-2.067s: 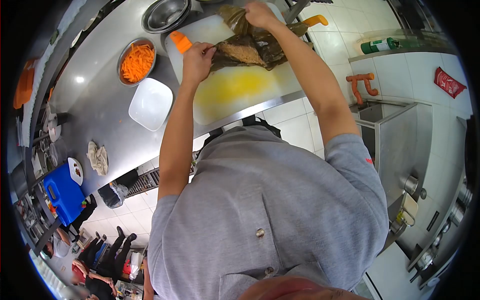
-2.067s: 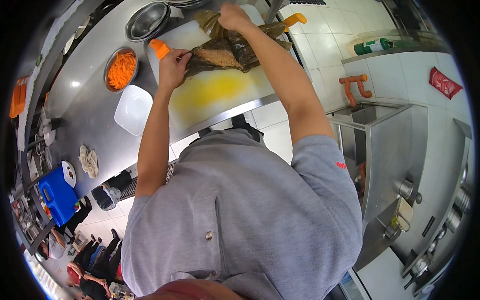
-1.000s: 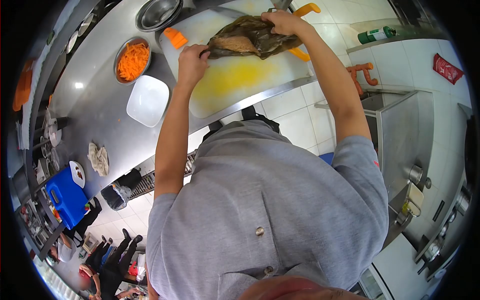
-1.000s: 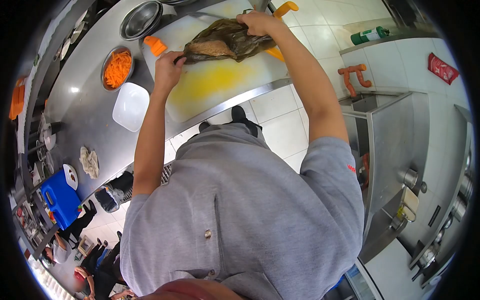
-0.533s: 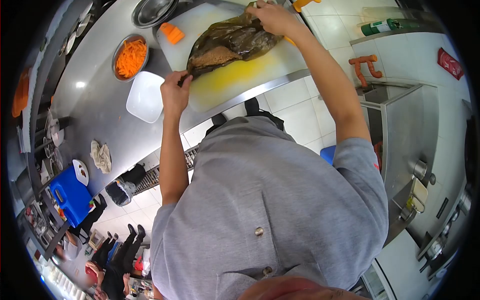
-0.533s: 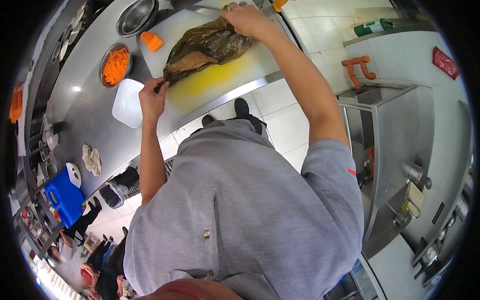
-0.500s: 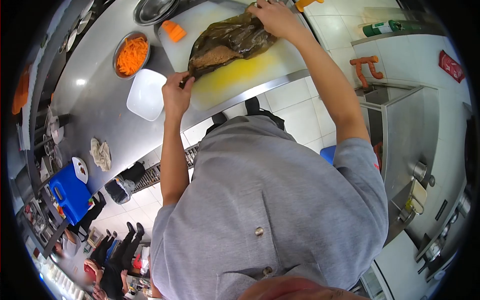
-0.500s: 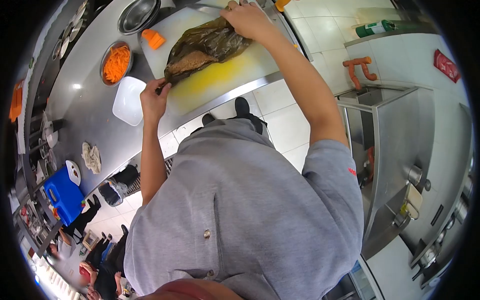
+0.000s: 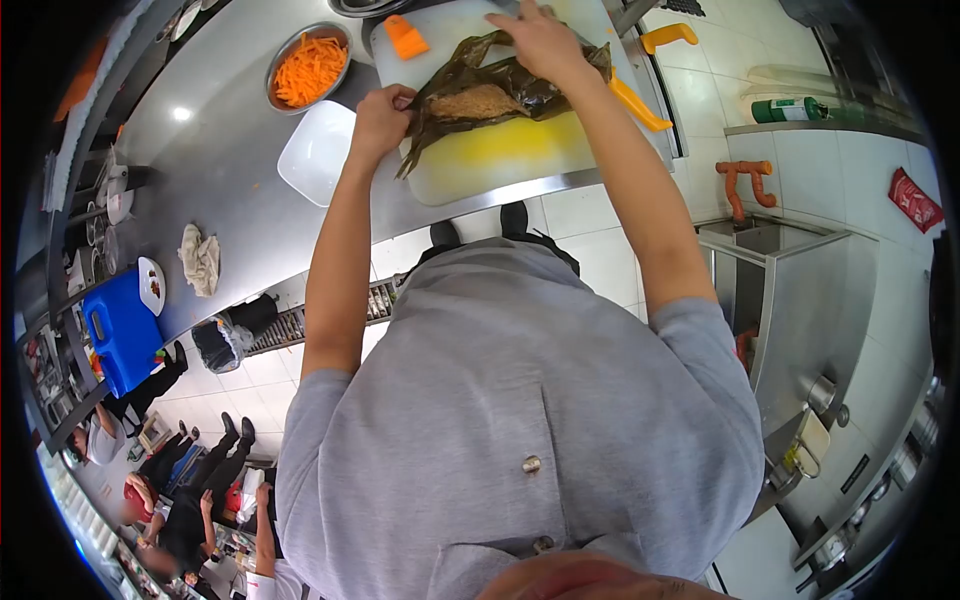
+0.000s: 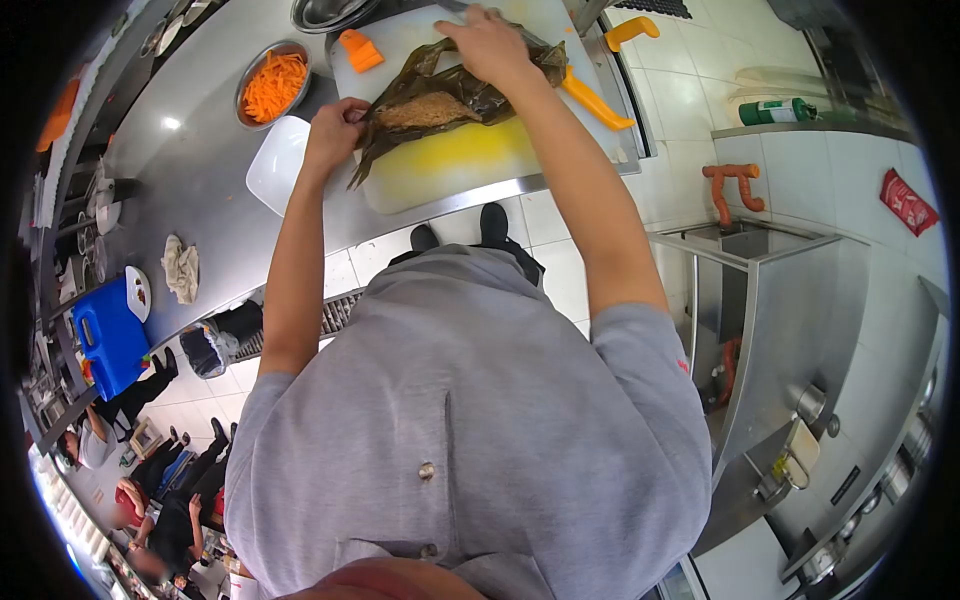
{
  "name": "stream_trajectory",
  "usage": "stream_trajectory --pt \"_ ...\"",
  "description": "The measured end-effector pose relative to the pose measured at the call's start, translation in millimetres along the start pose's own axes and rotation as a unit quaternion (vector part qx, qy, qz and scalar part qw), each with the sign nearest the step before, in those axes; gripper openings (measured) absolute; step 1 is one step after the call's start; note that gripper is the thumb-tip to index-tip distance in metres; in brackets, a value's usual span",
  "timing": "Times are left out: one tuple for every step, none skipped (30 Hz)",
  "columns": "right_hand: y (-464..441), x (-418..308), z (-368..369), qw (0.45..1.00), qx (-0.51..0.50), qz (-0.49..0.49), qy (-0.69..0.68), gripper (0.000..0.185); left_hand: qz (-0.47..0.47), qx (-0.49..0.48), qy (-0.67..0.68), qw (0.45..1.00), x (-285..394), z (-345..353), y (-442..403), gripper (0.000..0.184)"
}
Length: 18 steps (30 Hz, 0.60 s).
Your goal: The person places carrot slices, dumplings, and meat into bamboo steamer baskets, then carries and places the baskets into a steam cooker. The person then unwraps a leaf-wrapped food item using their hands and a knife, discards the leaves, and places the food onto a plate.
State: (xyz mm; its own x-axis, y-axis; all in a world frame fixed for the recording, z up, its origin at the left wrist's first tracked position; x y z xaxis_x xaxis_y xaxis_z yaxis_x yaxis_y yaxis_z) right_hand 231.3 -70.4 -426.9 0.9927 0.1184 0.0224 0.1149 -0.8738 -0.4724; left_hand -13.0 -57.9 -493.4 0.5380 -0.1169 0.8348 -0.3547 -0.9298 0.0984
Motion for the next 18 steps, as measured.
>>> stream_trajectory --pt "-10 -6 34 0.996 -0.082 -0.026 0.028 0.025 0.004 0.000 0.029 1.000 2 -1 -1 0.032" --pt "-13 -9 57 0.984 -0.164 -0.052 0.057 0.020 0.016 0.032 0.057 0.998 14 -12 2 0.029" --pt "-17 -9 52 0.984 -0.161 -0.052 0.058 0.020 0.018 0.033 0.056 0.998 22 -20 4 0.029" --pt "-25 -7 44 0.989 -0.145 -0.032 -0.010 0.017 0.056 0.076 0.090 0.991 34 -36 7 0.028" --pt "-38 -8 30 0.989 -0.127 -0.017 -0.078 0.014 0.094 0.123 0.124 0.980 43 -54 13 0.027" --pt "-47 -14 -8 0.989 -0.106 0.012 -0.098 0.014 0.104 0.124 0.145 0.976 44 -63 16 0.034" --pt "-54 -22 -26 0.989 -0.107 -0.001 -0.104 0.014 0.099 0.138 0.145 0.975 48 -73 23 0.034" --pt "-60 -29 -45 0.990 -0.064 -0.018 -0.128 0.012 0.100 0.109 0.190 0.970 60 -75 30 0.042" --pt "-64 -41 -66 0.987 -0.018 -0.036 -0.153 0.010 0.106 0.083 0.235 0.963 69 -76 37 0.049" --pt "-63 -57 -80 0.986 -0.013 -0.049 -0.160 0.010 0.112 0.064 0.193 0.973 76 -77 43 0.064" --pt "-58 -74 -83 0.962 -0.102 -0.031 -0.252 0.017 0.124 0.055 0.220 0.966 80 -76 49 0.070" --pt "-55 -91 -81 0.922 -0.193 -0.017 -0.335 0.027 0.114 0.063 0.235 0.963 81 -76 57 0.071" --pt "-52 -105 -77 0.900 -0.150 -0.018 -0.409 0.027 0.102 0.076 0.251 0.960 79 -76 64 0.072" --pt "-44 -119 -56 0.874 -0.177 -0.010 -0.453 0.028 0.093 0.076 0.264 0.957 71 -73 70 0.072" --pt "-39 -137 -61 0.884 -0.195 -0.036 -0.424 0.029 0.081 0.085 0.275 0.954 61 -72 78 0.072" --pt "-30 -155 -55 0.842 -0.213 -0.033 -0.495 0.033 0.066 0.103 0.285 0.951 51 -74 88 0.072" --pt "-21 -174 -55 0.822 -0.261 -0.028 -0.506 0.035 0.046 0.126 0.294 0.946 42 -78 102 0.072" --pt "-14 -199 -58 0.748 -0.308 -0.002 -0.587 0.033 0.030 0.161 0.327 0.931 35 -87 119 0.071"
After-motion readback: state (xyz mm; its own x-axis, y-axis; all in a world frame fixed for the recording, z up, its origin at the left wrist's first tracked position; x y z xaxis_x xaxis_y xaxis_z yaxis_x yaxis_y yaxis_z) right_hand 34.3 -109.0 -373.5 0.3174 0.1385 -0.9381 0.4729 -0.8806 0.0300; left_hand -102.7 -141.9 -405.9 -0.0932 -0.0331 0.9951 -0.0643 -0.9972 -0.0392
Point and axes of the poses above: each hand's wrist, its own y-axis away from the middle knuckle, its own z-axis out of the palm, x = y × z, the point moved 9 cm from there along -y, towards the middle knuckle, and after that the axes turned 12 degrees about y, right-handed, at the moved point
